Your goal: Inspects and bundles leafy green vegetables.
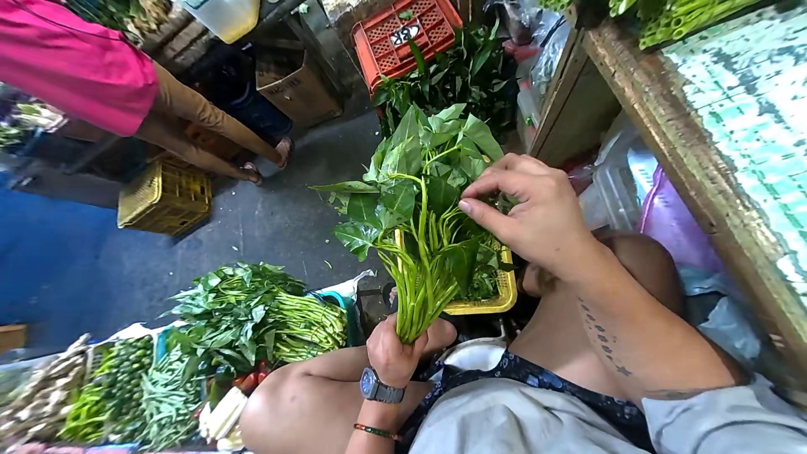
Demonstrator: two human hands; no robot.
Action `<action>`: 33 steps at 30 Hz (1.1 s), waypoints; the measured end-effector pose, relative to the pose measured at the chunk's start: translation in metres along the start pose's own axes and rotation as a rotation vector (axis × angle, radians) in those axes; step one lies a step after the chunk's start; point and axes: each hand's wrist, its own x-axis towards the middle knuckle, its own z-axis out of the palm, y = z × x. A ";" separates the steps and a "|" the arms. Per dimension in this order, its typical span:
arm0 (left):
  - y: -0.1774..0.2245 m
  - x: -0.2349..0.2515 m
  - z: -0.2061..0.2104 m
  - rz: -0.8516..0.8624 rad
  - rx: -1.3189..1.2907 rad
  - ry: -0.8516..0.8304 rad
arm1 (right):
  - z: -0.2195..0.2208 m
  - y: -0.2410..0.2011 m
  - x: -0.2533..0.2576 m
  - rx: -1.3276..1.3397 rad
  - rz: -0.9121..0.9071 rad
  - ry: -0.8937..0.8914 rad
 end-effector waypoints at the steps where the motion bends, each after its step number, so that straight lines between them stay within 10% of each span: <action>1: 0.000 0.000 0.000 -0.001 -0.005 -0.001 | 0.002 -0.001 -0.001 -0.037 -0.018 -0.003; 18: 0.001 -0.001 0.001 -0.006 -0.003 -0.012 | 0.023 -0.010 -0.004 -0.164 0.105 -0.030; 27: -0.001 -0.003 -0.001 -0.029 0.013 -0.017 | 0.030 0.000 0.005 0.834 0.626 0.083; 33: -0.009 -0.004 -0.007 -0.040 0.021 0.043 | -0.031 0.021 0.006 1.168 0.126 -0.028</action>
